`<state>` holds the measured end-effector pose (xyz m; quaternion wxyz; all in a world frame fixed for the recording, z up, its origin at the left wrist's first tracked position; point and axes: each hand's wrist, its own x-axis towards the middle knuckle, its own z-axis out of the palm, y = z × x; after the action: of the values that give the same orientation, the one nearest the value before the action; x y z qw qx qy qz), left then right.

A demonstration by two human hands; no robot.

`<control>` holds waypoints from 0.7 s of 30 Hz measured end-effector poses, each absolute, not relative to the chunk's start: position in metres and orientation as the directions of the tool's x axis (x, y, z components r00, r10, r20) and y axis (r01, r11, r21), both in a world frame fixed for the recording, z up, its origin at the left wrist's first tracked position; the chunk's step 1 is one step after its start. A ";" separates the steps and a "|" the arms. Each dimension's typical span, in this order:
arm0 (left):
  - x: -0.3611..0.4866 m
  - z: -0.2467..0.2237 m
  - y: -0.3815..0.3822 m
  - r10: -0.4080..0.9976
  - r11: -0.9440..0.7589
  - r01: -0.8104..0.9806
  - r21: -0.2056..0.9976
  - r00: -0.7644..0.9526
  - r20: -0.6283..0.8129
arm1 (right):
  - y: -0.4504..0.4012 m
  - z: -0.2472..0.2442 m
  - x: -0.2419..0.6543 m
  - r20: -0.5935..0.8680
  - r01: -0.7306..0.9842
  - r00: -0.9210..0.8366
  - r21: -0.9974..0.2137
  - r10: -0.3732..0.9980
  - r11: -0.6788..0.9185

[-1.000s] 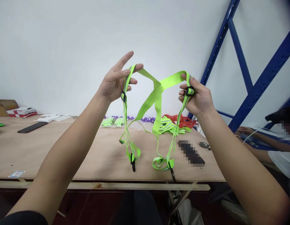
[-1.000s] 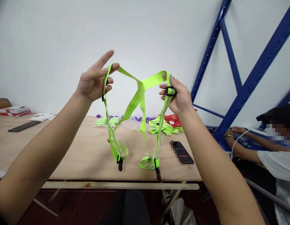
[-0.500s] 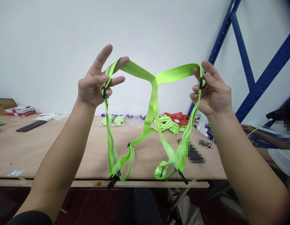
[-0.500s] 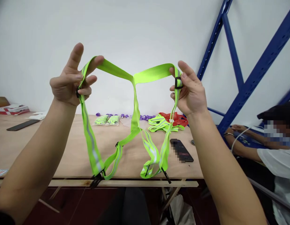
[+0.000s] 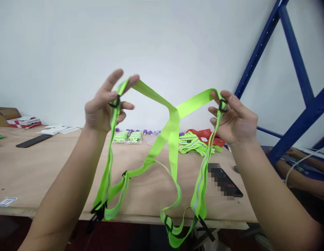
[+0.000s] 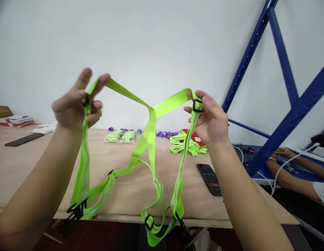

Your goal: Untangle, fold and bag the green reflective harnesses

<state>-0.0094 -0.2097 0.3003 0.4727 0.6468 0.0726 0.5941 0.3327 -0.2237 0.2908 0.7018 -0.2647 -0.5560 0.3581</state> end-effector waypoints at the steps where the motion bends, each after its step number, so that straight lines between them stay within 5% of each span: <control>1: -0.008 0.293 -0.196 0.661 -0.516 -0.459 0.723 0.323 0.677 | -0.210 0.284 0.333 0.560 -0.252 0.124 -0.781 0.819 0.571; 8: 0.004 0.199 -0.075 0.839 -0.218 -0.296 0.930 0.430 0.334 | -0.095 0.192 0.345 0.321 -0.239 0.047 -0.916 0.946 0.323; 14: 0.015 0.109 -0.010 0.989 -0.075 0.115 0.991 0.138 0.059 | -0.030 0.113 0.344 0.132 0.114 0.119 -0.986 0.984 0.118; 21: 0.001 0.083 -0.016 0.995 -0.072 0.435 0.897 -0.034 0.097 | -0.067 0.094 0.359 0.126 0.366 0.038 -0.925 0.991 0.103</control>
<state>0.0007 -0.0161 0.0833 0.3401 0.6059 0.5901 0.4112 0.3592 -0.0669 0.0935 0.4423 -0.5688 -0.5967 0.3532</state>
